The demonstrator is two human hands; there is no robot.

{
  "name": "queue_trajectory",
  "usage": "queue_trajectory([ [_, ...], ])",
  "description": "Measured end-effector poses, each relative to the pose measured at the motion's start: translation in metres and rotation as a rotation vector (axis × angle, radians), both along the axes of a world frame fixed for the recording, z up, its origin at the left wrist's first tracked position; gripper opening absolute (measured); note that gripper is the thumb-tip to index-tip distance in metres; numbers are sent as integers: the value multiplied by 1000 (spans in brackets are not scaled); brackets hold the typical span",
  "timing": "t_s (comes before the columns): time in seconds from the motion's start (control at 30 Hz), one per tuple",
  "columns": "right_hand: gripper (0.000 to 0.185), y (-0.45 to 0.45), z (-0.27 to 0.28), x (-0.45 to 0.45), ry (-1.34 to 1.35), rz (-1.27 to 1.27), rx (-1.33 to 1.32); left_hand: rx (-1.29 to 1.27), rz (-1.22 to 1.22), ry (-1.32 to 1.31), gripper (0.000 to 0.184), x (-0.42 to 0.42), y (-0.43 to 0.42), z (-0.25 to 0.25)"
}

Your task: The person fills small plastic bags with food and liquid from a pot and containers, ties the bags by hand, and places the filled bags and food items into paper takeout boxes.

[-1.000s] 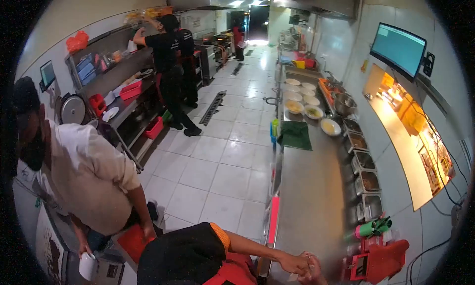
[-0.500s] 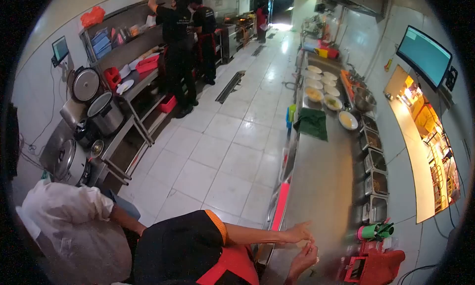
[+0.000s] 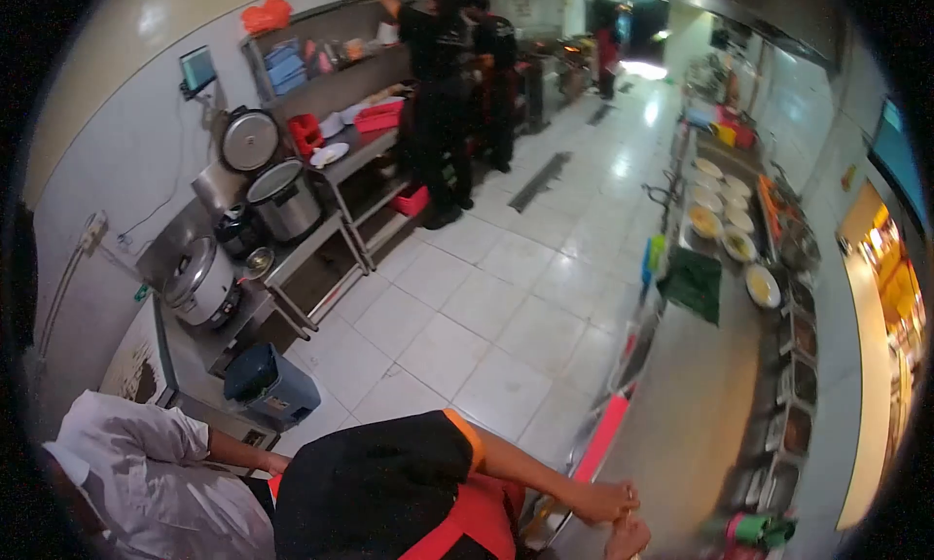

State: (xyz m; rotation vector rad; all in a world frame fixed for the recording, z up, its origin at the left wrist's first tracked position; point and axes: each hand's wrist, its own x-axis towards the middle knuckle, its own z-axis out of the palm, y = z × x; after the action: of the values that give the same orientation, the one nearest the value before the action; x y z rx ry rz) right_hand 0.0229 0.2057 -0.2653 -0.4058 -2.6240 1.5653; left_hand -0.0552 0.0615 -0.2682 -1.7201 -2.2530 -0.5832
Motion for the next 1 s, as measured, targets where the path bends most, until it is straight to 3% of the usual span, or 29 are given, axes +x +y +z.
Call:
queue_trajectory([
  [0.07, 45, 1, -10, -6, 104, -25, 211, 39, -36, -123, 10, -19, -7, 14],
  [0.13, 34, -6, 14, -16, 65, -43, 165, 81, -108, -252, 10, -43, -4, 8],
  [0.2, 27, -22, 20, -56, 32, -69, 107, 175, -178, -604, 9, -78, -1, -10],
  [0.23, 27, -31, 16, -79, 47, -53, 92, 417, -192, -618, 11, -92, -3, -4],
  [0.27, 28, -35, 17, -98, 59, -41, 94, 419, -195, -615, 11, -106, -4, -1],
  [0.33, 29, -40, 18, -144, 90, -4, 91, 423, -98, -962, 17, -142, -7, 2],
  [0.43, 31, -37, 23, -172, 98, -33, 92, 335, -142, -1105, 10, -198, -2, -12],
  [0.57, 26, -38, 27, -184, 27, -255, 154, 225, -242, -1065, 20, -251, 9, -31],
  [0.63, 21, -45, 26, -200, 248, -392, 99, 213, -198, -974, 20, -260, 19, -41],
  [0.67, 21, -47, 23, -203, 219, -410, 117, 159, -135, -935, 21, -258, 23, -41],
  [0.77, 20, -51, 13, -210, 108, -624, 182, 120, -71, -1040, 20, -259, 22, -20],
  [0.83, 13, -58, 11, -209, 196, -701, 260, 85, -120, -1088, 20, -265, 29, -18],
  [1.0, 11, -69, 24, -208, 237, -768, 371, -107, -240, -1134, 21, -277, 32, 5],
])
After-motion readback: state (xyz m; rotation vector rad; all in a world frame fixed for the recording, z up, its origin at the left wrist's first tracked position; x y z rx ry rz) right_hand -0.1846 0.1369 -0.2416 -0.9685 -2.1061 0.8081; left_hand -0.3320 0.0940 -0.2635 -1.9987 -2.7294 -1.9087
